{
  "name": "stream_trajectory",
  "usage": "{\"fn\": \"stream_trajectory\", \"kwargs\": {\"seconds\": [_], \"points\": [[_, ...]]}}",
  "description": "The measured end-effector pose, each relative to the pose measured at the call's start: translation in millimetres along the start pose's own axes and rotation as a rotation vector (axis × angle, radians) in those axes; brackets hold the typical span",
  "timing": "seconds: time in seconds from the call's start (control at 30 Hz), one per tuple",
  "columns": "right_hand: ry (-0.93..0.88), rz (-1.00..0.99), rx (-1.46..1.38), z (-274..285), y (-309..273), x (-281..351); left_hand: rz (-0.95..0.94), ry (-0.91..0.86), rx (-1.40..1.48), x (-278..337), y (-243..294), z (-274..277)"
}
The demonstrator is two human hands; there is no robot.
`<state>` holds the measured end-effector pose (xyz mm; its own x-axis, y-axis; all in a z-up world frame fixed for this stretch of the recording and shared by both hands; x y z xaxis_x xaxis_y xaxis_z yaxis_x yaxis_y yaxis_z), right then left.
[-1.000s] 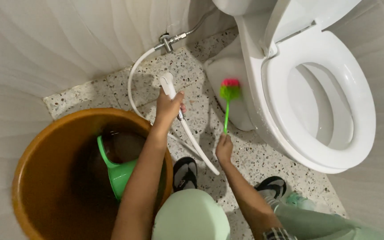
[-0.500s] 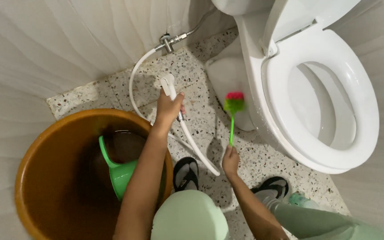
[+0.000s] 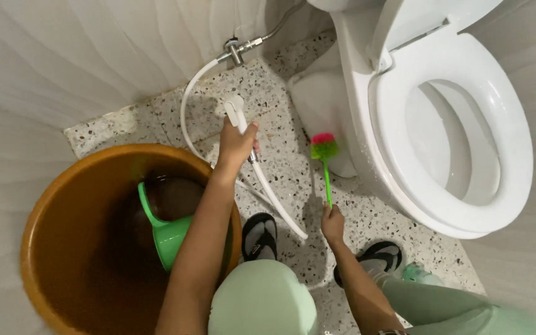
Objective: The person scrubs the inside of a white toilet bowl with a green and pink toilet brush. They then use a handheld bidet sprayer to rinse the toilet seat, lid, and the base of the toilet.
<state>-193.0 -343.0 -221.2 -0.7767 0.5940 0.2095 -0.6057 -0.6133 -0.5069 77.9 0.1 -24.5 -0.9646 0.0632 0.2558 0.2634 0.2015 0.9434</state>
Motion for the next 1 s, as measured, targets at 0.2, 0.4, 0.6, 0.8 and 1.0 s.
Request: {"fn": "stream_trajectory", "kwargs": {"seconds": [0.2,0.4,0.6,0.8,1.0], "points": [[0.054,0.185,-0.212,-32.8,-133.3,-104.2,0.033,0.007,0.041,-2.7,-2.8,-0.1],[0.034,0.139,-0.066,-38.0,-47.6,-80.6,0.014,0.028,0.041,-6.4,-4.0,0.2],[-0.047,-0.027,0.022,-41.2,26.8,-25.4,0.058,0.03,0.038,-3.1,-5.9,1.5],[-0.225,-0.105,-0.32,-65.7,-126.6,-112.2,0.055,0.028,0.013,-2.7,-2.9,3.1],[-0.077,-0.005,-0.087,-67.3,-3.8,-66.8,0.028,0.023,0.009,-6.3,-2.8,1.7]]}}
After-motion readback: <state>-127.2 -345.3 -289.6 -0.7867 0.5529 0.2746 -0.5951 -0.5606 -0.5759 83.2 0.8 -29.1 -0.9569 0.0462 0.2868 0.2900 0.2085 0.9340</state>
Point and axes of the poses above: each hand's wrist, its own x-axis away from the middle knuckle, its own z-axis out of the back of the hand, y = z × x, the point moved 9 cm from there along -x, towards the middle knuckle, and after that the axes turned 3 degrees about x, right-handed, at the moved point
